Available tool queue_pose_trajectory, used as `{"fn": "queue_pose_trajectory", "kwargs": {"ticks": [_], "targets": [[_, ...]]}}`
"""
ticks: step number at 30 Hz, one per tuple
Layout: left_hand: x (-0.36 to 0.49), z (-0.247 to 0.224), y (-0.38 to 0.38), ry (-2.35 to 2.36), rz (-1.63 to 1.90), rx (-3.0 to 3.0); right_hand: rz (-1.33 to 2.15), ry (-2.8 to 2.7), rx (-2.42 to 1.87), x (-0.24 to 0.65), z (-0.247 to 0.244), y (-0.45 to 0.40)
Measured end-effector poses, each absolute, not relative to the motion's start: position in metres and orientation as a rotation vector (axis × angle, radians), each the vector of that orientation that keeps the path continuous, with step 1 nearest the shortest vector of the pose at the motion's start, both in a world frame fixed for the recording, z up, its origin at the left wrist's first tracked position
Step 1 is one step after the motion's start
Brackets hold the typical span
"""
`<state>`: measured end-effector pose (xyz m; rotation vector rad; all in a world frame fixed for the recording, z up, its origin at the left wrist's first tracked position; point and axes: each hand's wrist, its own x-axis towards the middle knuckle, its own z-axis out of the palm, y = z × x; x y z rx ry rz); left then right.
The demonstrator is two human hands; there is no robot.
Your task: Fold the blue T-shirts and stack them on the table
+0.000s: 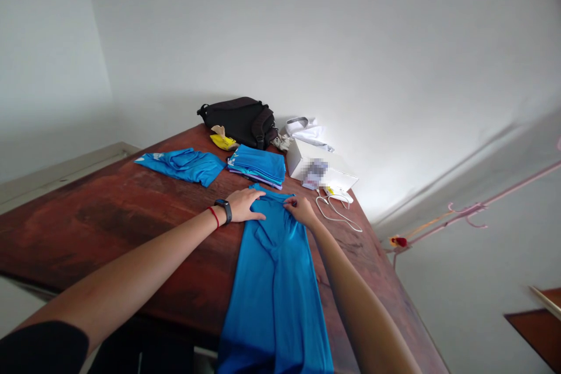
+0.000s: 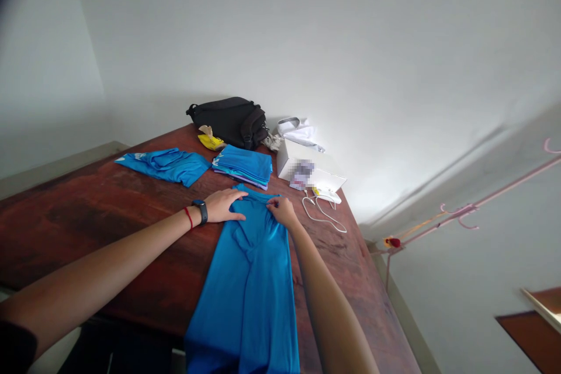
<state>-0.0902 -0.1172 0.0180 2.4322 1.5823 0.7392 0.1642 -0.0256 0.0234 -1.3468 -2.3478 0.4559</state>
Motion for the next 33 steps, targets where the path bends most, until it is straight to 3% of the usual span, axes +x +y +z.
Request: {"fn": "queue_pose_trajectory", "kwargs": {"ticks": [16, 20, 27, 33], "targets": [[-0.086, 0.018, -0.124, 1.624, 0.580, 2.629, 0.200, -2.268, -1.405, 0.159, 0.019, -0.048], [-0.060, 0.024, -0.141, 1.392, 0.722, 2.733, 0.093, -2.397, -1.140, 0.149, 0.005, -0.084], [-0.021, -0.006, -0.155, 1.362, 0.585, 2.572, 0.164, -2.754, -1.142, 0.152, -0.029, -0.103], [-0.026, -0.009, -0.152, 1.496, 0.473, 2.530, 0.224, -2.664, -1.198, 0.171, -0.020, -0.072]]}}
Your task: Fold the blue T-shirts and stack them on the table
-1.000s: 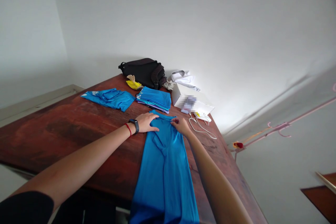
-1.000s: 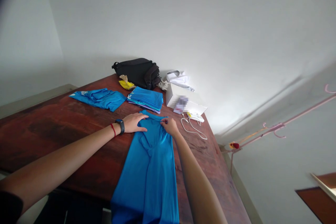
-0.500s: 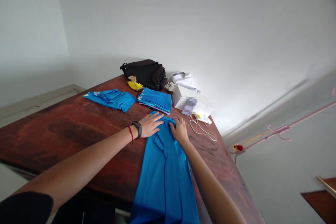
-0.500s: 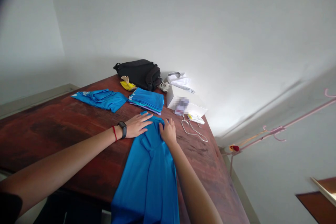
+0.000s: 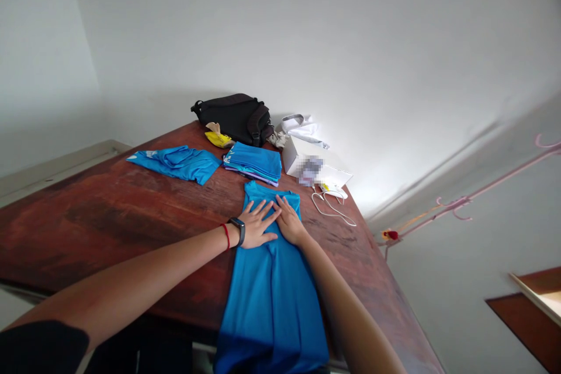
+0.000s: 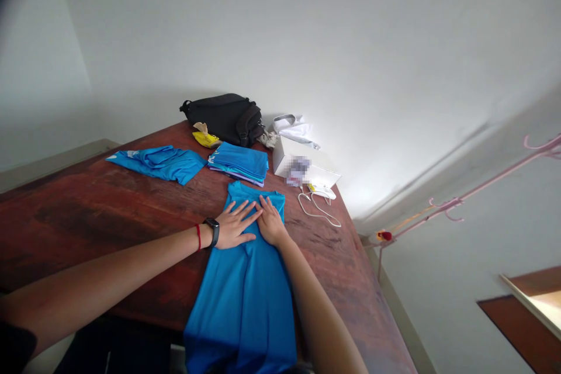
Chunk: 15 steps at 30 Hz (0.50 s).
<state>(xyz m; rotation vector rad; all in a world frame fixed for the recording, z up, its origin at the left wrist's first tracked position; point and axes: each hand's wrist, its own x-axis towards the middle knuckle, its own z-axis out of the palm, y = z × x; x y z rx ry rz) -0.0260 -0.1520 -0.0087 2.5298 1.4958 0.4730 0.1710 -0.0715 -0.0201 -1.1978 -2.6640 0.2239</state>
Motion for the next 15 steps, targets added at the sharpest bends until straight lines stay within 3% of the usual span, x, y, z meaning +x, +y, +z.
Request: {"fn": "queue_pose_trajectory", "kwargs": {"ticks": [10, 15], "targets": [[-0.029, -0.004, -0.150, 1.498, 0.347, 2.504, 0.314, -2.349, -1.627, 0.200, -0.007, -0.043], [-0.031, -0.007, -0.149, 1.471, 0.360, 2.499, 0.257, -2.380, -1.478, 0.214, -0.007, -0.089]]}}
